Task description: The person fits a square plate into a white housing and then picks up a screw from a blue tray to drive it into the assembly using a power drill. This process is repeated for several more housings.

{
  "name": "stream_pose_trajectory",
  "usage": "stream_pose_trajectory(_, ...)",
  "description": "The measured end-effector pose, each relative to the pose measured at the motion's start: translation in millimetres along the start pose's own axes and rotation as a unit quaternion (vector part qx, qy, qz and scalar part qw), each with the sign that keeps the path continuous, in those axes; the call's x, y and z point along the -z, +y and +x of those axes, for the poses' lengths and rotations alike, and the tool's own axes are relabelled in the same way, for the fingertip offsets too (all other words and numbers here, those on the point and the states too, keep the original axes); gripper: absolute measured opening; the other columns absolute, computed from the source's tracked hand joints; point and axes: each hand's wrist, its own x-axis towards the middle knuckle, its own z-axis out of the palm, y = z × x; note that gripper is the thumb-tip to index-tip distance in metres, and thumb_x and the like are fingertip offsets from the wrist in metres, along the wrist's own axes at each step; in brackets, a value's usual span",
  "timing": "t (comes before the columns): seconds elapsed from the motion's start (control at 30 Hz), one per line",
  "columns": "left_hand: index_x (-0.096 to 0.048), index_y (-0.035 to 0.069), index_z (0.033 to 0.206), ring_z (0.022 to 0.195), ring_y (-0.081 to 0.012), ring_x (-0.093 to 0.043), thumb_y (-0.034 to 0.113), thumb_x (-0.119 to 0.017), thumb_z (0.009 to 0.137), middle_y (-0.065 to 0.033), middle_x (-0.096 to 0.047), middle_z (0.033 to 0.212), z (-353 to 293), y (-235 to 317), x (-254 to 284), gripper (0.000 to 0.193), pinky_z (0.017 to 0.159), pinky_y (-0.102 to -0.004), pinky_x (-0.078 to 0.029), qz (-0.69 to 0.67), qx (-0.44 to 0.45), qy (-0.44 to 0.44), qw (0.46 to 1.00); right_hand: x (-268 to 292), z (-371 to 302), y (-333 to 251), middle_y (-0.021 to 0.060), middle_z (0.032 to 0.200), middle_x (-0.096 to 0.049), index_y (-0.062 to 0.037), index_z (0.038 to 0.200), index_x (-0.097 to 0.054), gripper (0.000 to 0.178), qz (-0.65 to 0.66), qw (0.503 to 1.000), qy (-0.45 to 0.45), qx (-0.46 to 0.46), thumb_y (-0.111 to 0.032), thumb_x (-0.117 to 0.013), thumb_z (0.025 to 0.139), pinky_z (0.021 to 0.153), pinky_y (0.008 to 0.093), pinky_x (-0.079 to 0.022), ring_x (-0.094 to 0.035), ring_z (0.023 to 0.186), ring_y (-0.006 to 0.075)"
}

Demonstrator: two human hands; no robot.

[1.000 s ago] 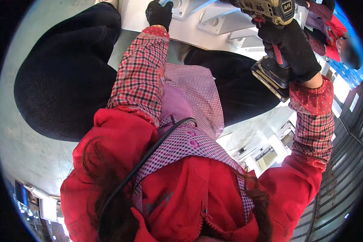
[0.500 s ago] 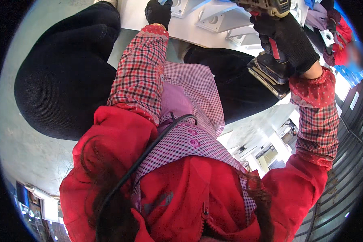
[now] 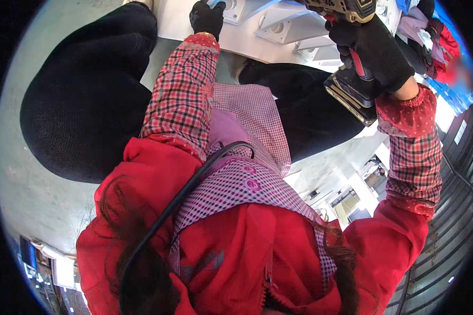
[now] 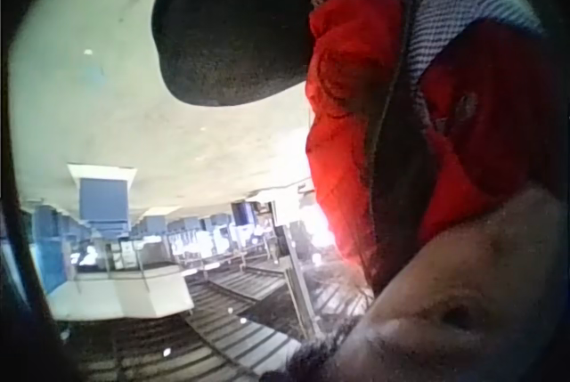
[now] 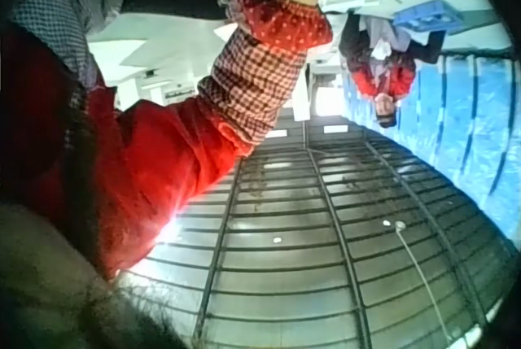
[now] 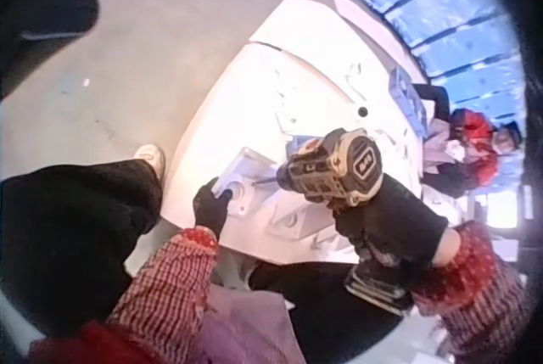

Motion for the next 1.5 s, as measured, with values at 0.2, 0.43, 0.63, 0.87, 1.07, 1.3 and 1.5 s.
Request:
stream_pose_trajectory(0.2, -0.055, -0.003, 0.109, 0.083, -0.0261, -0.061, 0.013, -0.07, 0.071, -0.0188, -0.062, 0.094, -1, -2, 9, 0.044, 0.074, -0.0336, -0.049, 0.026, -0.003, 0.018, 0.999, -11, 2, -11, 0.0005, 0.06, -0.05, -0.0016, 0.087, -0.055, 0.018, 0.099, 0.991, -0.007, -0.091, -0.019, -0.056, 0.08, 0.045, 0.0224, -0.037, -0.05, 0.051, 0.0085)
stream_pose_trajectory(0.43, -0.053, -0.004, 0.111, 0.084, -0.025, -0.06, 0.013, -0.07, 0.071, -0.0186, -0.062, 0.094, -1, -2, 4, 0.046, 0.074, -0.0331, -0.048, -0.039, 0.026, -0.002, 0.999, 3, 3, -7, 0.0015, 0.059, -0.05, -0.0015, 0.084, -0.055, 0.019, -0.073, 0.996, -0.036, 0.045, -0.02, -0.055, 0.08, 0.046, 0.0228, -0.038, -0.05, 0.051, 0.009)
stream_pose_trajectory(0.63, -0.064, 0.006, 0.098, 0.083, -0.0316, -0.062, 0.032, -0.065, 0.072, -0.0158, -0.066, 0.087, 11, -15, 14, 0.037, 0.076, -0.0403, -0.047, 0.169, -0.121, -0.032, 0.978, -1, 6, -5, 0.0033, 0.058, -0.051, -0.001, 0.082, -0.054, 0.016, -0.232, 0.967, -0.041, 0.096, -0.017, -0.053, 0.082, 0.045, 0.0237, -0.039, -0.051, 0.049, 0.0103)
stream_pose_trajectory(0.87, -0.064, 0.006, 0.098, 0.079, -0.0293, -0.063, 0.032, -0.066, 0.071, -0.0145, -0.066, 0.084, 7, -15, 8, 0.037, 0.073, -0.0392, -0.048, 0.119, -0.053, -0.012, 0.991, 7, 9, -6, 0.0041, 0.06, -0.055, -0.0053, 0.099, -0.06, 0.022, -0.163, 0.98, -0.026, 0.115, -0.019, -0.056, 0.083, 0.046, 0.0255, -0.041, -0.053, 0.05, 0.0111)
stream_pose_trajectory(1.07, -0.064, 0.006, 0.099, 0.08, -0.0305, -0.063, 0.032, -0.065, 0.072, -0.0152, -0.066, 0.086, 14, -8, 14, 0.038, 0.074, -0.0393, -0.048, 0.124, -0.06, -0.035, 0.99, -9, 15, -37, 0.0134, 0.083, -0.066, -0.0015, 0.099, -0.061, 0.028, -0.192, 0.924, 0.183, 0.274, -0.017, -0.065, 0.075, 0.063, 0.0331, -0.049, -0.064, 0.068, 0.0234)
stream_pose_trajectory(1.3, -0.064, 0.006, 0.099, 0.082, -0.0314, -0.063, 0.033, -0.065, 0.072, -0.0162, -0.065, 0.087, 12, -7, 14, 0.039, 0.076, -0.0395, -0.048, 0.142, -0.077, -0.039, 0.986, -11, 12, -38, 0.0093, 0.081, -0.066, -0.0019, 0.1, -0.061, 0.027, -0.252, 0.934, 0.135, 0.214, -0.012, -0.064, 0.075, 0.066, 0.0317, -0.049, -0.062, 0.071, 0.0195)
stream_pose_trajectory(1.5, -0.052, -0.005, 0.112, 0.085, -0.0236, -0.06, 0.013, -0.07, 0.072, -0.0184, -0.062, 0.095, 1, -15, 21, 0.048, 0.075, -0.0325, -0.048, -0.016, 0.033, 0.026, 0.999, -9, 24, -32, 0.0091, 0.082, -0.066, -0.0019, 0.101, -0.06, 0.027, -0.21, 0.952, 0.016, 0.22, -0.01, -0.064, 0.075, 0.067, 0.0315, -0.049, -0.062, 0.073, 0.0193)
